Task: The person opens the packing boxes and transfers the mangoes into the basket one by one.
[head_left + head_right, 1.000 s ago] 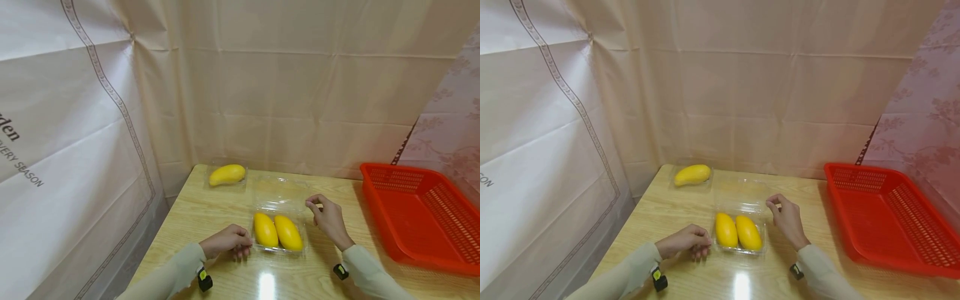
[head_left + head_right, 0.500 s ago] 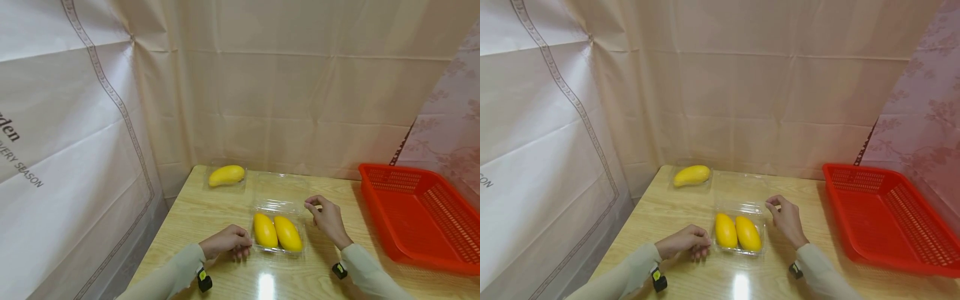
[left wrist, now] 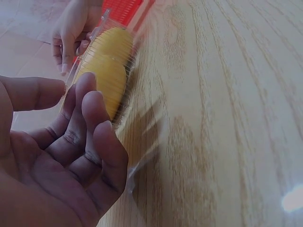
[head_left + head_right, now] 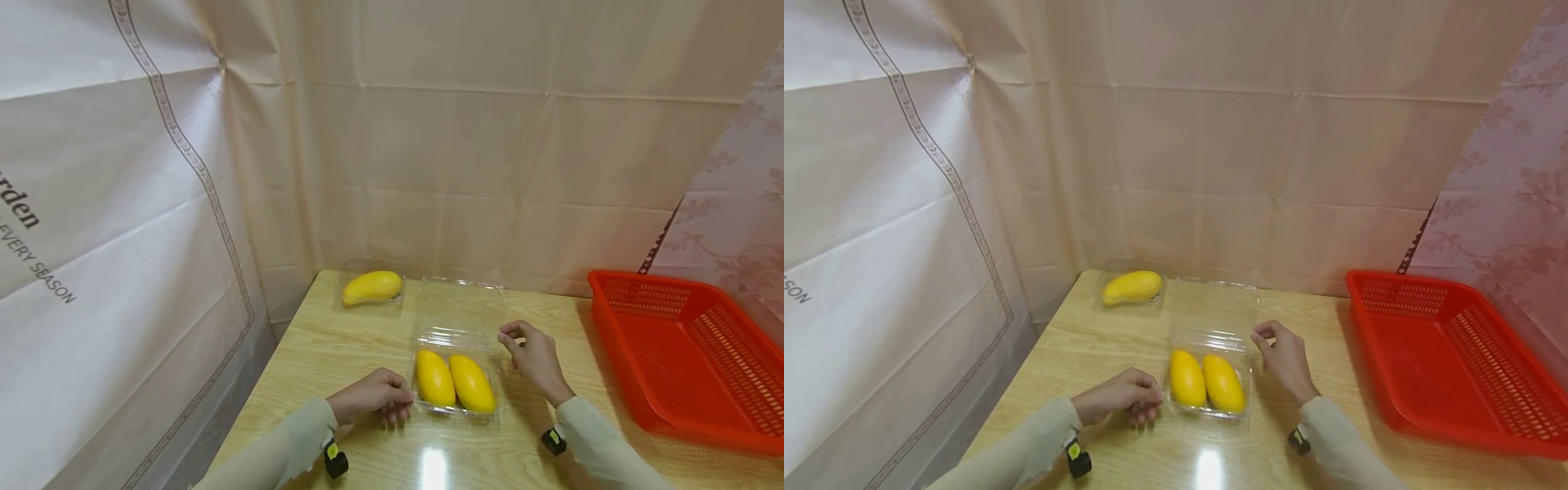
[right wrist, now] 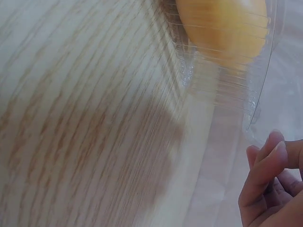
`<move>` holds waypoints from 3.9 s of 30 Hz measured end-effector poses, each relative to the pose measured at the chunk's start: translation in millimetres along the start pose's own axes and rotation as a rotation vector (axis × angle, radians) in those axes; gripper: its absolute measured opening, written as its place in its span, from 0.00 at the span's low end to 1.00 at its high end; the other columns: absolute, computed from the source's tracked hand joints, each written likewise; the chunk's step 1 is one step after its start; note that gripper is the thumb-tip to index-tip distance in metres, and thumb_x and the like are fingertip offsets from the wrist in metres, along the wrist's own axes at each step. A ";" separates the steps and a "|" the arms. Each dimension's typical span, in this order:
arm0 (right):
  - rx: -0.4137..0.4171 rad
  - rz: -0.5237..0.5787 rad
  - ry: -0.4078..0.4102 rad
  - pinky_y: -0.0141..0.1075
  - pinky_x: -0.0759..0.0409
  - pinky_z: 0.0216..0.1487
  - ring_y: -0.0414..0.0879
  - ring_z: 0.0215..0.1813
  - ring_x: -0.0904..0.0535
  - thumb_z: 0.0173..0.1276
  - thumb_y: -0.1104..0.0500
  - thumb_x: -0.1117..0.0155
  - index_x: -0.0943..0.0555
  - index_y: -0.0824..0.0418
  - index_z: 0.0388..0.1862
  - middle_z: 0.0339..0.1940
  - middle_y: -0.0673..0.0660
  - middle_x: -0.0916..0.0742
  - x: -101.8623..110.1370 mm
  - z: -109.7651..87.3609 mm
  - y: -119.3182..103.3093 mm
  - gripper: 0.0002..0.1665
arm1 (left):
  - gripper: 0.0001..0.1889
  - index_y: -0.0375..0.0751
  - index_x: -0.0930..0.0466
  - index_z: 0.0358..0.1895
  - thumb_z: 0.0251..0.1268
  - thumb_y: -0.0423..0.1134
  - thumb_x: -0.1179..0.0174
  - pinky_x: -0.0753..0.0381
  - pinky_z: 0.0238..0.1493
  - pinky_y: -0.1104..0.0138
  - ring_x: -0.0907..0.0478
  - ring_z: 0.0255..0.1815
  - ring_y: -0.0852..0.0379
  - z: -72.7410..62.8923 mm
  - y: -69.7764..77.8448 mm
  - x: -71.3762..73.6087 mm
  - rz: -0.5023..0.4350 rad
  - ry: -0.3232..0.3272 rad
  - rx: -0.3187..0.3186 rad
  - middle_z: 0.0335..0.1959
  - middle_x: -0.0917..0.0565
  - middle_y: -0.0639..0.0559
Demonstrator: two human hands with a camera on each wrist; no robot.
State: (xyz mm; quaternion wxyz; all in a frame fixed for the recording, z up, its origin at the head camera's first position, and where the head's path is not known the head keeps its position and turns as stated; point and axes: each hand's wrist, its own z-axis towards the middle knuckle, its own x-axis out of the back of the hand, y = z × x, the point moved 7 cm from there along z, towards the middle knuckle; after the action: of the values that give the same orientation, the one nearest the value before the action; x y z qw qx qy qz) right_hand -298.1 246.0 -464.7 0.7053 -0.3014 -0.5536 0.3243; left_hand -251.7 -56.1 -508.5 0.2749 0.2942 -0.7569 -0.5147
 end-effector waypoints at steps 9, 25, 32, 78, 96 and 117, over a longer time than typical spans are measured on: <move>0.001 0.001 -0.021 0.34 0.24 0.17 0.56 0.19 0.20 0.75 0.61 0.34 0.19 0.68 0.52 0.41 0.64 0.10 -2.5 3.6 1.9 0.13 | 0.14 0.23 0.18 0.42 0.76 0.36 0.42 0.24 0.22 0.70 0.24 0.21 0.59 0.0 -0.5 0.0 -0.019 0.011 -0.006 0.28 0.13 0.44; -0.058 0.008 -0.077 0.36 0.24 0.17 0.58 0.20 0.19 0.73 0.62 0.33 0.21 0.70 0.57 0.37 0.62 0.10 -10.0 6.8 7.4 0.18 | 0.14 0.24 0.18 0.41 0.76 0.37 0.41 0.24 0.21 0.70 0.24 0.21 0.60 0.0 -2.5 0.0 -0.021 0.028 0.001 0.28 0.14 0.45; -0.082 0.038 -0.094 0.34 0.24 0.18 0.56 0.20 0.20 0.73 0.62 0.34 0.21 0.70 0.57 0.35 0.59 0.10 -11.6 7.0 11.5 0.18 | 0.14 0.23 0.18 0.43 0.76 0.37 0.42 0.24 0.22 0.70 0.23 0.21 0.59 -0.2 -2.3 -2.1 -0.023 0.025 -0.018 0.29 0.13 0.44; -0.266 0.066 -0.227 0.35 0.28 0.20 0.47 0.20 0.24 0.80 0.52 0.42 0.22 0.70 0.62 0.32 0.57 0.12 -22.8 0.3 28.5 0.25 | 0.15 0.25 0.17 0.42 0.77 0.38 0.42 0.24 0.21 0.70 0.24 0.20 0.59 -2.2 -0.4 -0.7 0.000 0.026 -0.024 0.28 0.14 0.45; 0.066 -0.248 -0.055 0.36 0.28 0.27 0.44 0.26 0.27 0.73 0.55 0.32 0.18 0.63 0.40 0.29 0.52 0.17 5.8 -12.4 -17.8 0.11 | 0.14 0.26 0.18 0.43 0.78 0.37 0.44 0.23 0.23 0.69 0.24 0.22 0.58 -0.7 0.6 -1.2 0.002 0.024 -0.012 0.29 0.14 0.44; 0.205 -0.326 -0.134 0.34 0.23 0.31 0.40 0.28 0.24 0.70 0.59 0.30 0.12 0.62 0.34 0.29 0.49 0.13 -13.5 -33.4 -48.7 0.07 | 0.14 0.24 0.19 0.43 0.78 0.37 0.44 0.24 0.22 0.70 0.24 0.21 0.59 -1.8 -0.4 -2.7 -0.005 0.031 -0.029 0.28 0.15 0.46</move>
State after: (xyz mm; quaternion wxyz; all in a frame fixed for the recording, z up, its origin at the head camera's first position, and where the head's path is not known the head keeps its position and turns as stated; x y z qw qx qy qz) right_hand -261.9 203.5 -441.2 0.7371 -0.1119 -0.6048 0.2798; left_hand -248.6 -55.3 -508.6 0.2893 0.3001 -0.7444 -0.5216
